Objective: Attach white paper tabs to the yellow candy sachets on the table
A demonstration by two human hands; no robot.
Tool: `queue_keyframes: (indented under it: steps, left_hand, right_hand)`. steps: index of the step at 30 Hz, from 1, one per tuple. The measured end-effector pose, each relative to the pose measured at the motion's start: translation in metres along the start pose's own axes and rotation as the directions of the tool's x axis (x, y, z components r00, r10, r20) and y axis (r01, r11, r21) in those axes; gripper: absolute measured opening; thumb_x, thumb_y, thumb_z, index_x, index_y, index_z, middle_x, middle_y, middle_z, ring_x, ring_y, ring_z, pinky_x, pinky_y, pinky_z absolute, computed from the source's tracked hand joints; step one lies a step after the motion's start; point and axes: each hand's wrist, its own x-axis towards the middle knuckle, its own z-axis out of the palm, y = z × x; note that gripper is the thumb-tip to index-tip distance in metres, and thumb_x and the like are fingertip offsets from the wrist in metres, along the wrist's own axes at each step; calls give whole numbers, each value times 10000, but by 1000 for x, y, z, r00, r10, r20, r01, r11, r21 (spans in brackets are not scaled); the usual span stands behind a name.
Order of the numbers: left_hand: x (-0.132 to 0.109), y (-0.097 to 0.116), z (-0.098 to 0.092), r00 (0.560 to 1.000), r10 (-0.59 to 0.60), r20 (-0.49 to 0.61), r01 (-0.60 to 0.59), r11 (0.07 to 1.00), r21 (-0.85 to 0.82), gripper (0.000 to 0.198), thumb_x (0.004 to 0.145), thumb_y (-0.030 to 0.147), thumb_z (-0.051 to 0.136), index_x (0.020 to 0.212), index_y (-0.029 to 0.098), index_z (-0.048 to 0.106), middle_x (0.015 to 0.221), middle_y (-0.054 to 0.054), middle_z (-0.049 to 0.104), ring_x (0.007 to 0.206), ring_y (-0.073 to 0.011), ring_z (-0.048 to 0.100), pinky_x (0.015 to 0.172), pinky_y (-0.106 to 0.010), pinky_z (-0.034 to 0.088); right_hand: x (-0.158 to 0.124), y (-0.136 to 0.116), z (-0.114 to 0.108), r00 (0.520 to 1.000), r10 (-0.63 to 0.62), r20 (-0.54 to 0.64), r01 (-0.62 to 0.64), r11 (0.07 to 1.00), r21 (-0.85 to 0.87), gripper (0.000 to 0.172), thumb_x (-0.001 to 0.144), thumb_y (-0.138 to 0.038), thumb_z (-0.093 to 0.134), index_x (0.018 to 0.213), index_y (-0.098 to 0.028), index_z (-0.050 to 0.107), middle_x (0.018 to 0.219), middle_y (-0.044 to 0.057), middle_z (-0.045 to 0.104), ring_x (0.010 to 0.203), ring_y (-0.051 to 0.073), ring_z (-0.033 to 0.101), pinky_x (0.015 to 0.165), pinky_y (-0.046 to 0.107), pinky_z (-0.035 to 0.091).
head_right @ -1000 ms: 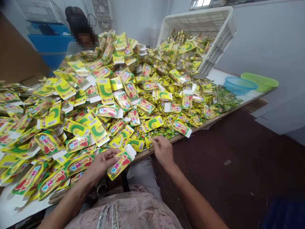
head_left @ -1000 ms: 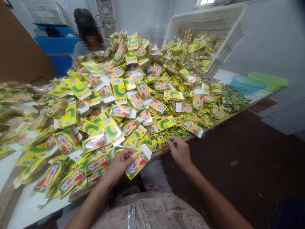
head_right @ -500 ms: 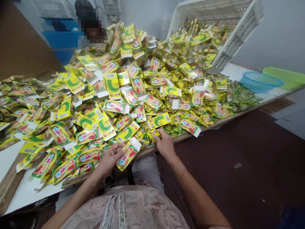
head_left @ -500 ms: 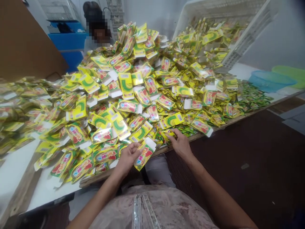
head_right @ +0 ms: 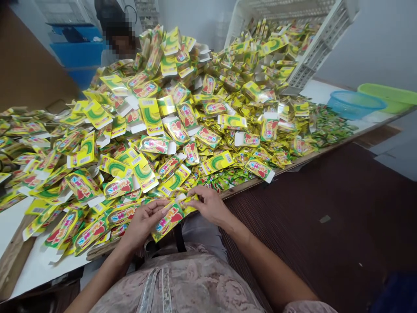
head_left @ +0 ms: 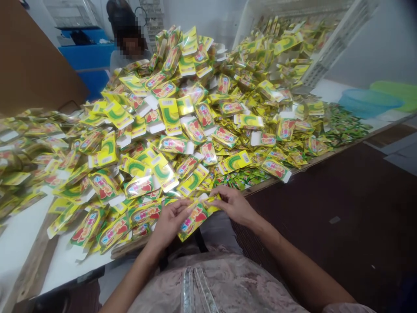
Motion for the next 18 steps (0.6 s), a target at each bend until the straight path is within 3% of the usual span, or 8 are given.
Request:
queue_keyframes:
  steps: [3, 6, 9, 11, 14, 16, 18]
  left_hand:
    - [-3, -7, 1, 996, -40, 83, 37, 999, 40, 363, 632, 425, 768, 841, 135, 705, 744, -57, 701, 676, -158, 614, 627, -221, 448]
    - [-4, -16, 6, 984, -98, 148, 100, 995, -4, 366, 620, 375, 790, 875, 133, 689, 740, -46, 702, 629, -131, 604, 602, -207, 443]
    - [-3, -16, 11, 977, -161, 143, 178, 977, -117, 402, 580, 321, 824, 899, 139, 661, 769, -43, 712, 622, -123, 619, 601, -204, 462]
    - [-2, -13, 13, 979, -176, 102, 193, 962, -192, 416, 554, 311, 838, 880, 139, 645, 753, -36, 710, 606, -119, 624, 582, -197, 467]
    - [0, -8, 13, 983, -173, 67, 185, 944, -274, 440, 524, 309, 853, 856, 141, 618, 722, -28, 705, 577, -118, 627, 567, -198, 478]
    - [1, -7, 13, 984, -169, 55, 178, 938, -296, 453, 516, 304, 856, 855, 144, 601, 706, -25, 705, 560, -121, 629, 564, -205, 485]
    - [2, -6, 14, 986, -166, 34, 169, 939, -299, 464, 512, 299, 857, 860, 147, 590, 696, -23, 705, 550, -124, 631, 554, -204, 483]
  right_hand:
    - [-6, 2, 8, 993, -11, 115, 16, 999, -40, 135, 776, -323, 656, 807, -192, 662, 740, -1, 587, 652, 128, 492, 608, 255, 383]
    - [-13, 3, 13, 988, 82, 133, -81, 997, -18, 152, 740, -318, 686, 818, -195, 642, 611, -43, 488, 554, 103, 416, 522, 223, 332]
    - [-16, 7, 8, 985, 143, 94, -154, 981, 116, 290, 723, -349, 688, 950, -202, 583, 681, -43, 522, 577, 107, 460, 534, 221, 381]
    - [-13, 13, -4, 989, 148, -21, -144, 982, 122, 300, 767, -375, 635, 998, -201, 555, 806, -2, 588, 665, 129, 535, 616, 250, 438]
    - [-2, 31, -29, 960, 121, -254, -179, 959, -219, 213, 791, -328, 602, 942, -182, 569, 871, 59, 623, 806, 190, 579, 723, 304, 440]
    - [6, 45, -43, 954, 117, -276, -247, 825, -507, 291, 717, -274, 681, 971, -172, 582, 909, 97, 632, 882, 243, 567, 746, 328, 415]
    - [13, 56, -51, 953, 176, -246, -297, 690, -660, 456, 651, -250, 740, 1066, -172, 568, 943, 118, 639, 902, 272, 560, 734, 328, 394]
